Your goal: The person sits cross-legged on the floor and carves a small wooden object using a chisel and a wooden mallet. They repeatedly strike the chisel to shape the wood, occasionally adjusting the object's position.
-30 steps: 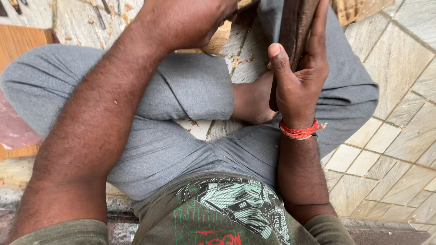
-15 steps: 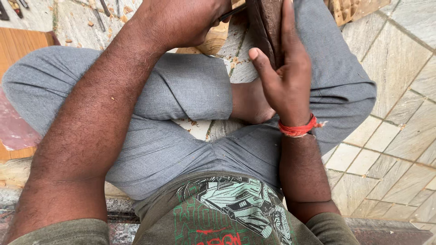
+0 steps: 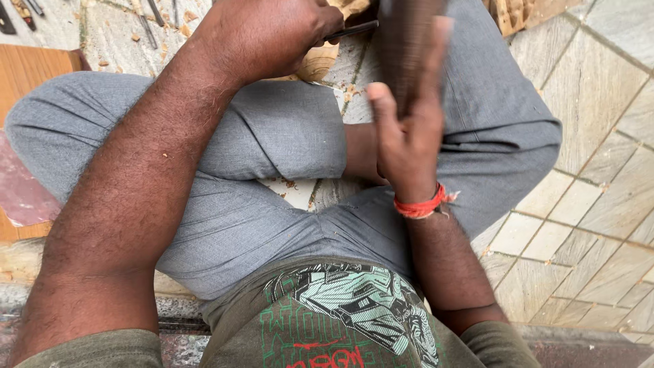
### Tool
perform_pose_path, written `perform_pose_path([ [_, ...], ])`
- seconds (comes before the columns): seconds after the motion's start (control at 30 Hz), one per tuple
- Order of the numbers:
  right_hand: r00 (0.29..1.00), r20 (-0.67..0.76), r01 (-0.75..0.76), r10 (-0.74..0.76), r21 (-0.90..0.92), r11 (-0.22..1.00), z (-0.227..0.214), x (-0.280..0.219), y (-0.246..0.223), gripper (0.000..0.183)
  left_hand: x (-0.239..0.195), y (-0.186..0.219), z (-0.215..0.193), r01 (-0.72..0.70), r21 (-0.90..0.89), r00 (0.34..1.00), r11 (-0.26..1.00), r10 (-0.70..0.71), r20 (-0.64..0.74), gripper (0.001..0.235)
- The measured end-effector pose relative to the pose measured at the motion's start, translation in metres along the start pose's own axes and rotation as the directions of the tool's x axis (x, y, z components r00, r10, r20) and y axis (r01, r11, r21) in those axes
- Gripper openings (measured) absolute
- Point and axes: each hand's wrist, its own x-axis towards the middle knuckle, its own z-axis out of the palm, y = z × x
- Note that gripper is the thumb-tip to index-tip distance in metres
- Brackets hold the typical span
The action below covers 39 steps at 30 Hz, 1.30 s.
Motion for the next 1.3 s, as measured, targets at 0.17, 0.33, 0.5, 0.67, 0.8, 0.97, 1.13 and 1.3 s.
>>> perform_pose_path([
  [0.17, 0.999, 0.010, -0.045, 0.044, 0.149, 0.988, -0.008, 0.010, 0.004, 0.078, 0.004, -0.004, -0.008, -0.028, -0.118, 0.999, 0.993, 0.026, -0.020, 0.024],
  [0.33, 0.979, -0.059, -0.165, 0.197, 0.346, 0.923, -0.010, 0.006, 0.013, 0.081, -0.002, -0.011, -0.010, -0.002, -0.150, 0.996, 0.989, -0.012, -0.090, 0.017],
  [0.5, 0.985, -0.085, -0.111, 0.147, 0.334, 0.936, -0.008, 0.007, 0.016, 0.080, 0.003, -0.010, -0.004, 0.013, 0.003, 0.996, 1.000, -0.012, -0.090, 0.020],
  [0.67, 0.995, -0.096, -0.019, 0.038, 0.184, 0.983, -0.008, 0.001, 0.019, 0.080, 0.003, -0.011, 0.008, 0.018, 0.069, 0.999, 0.997, -0.015, -0.042, 0.015],
  [0.8, 0.999, 0.044, 0.018, -0.019, 0.021, 1.000, -0.011, 0.007, 0.014, 0.078, -0.001, -0.016, 0.004, 0.011, -0.023, 0.995, 1.000, -0.013, -0.101, 0.017],
  [0.97, 0.999, 0.004, 0.037, -0.039, 0.178, 0.983, -0.014, 0.007, 0.009, 0.076, -0.007, -0.021, -0.001, 0.032, -0.157, 0.995, 0.987, -0.047, -0.093, 0.014],
  [1.13, 0.996, -0.034, 0.086, -0.083, 0.130, 0.988, -0.014, 0.009, 0.008, 0.078, -0.008, -0.017, -0.009, 0.091, -0.077, 0.993, 0.993, -0.097, -0.074, 0.017],
  [1.3, 0.989, -0.024, 0.147, -0.147, 0.028, 0.989, -0.013, 0.006, 0.004, 0.080, -0.013, -0.005, -0.011, 0.113, 0.033, 0.991, 0.993, -0.110, -0.072, 0.021],
])
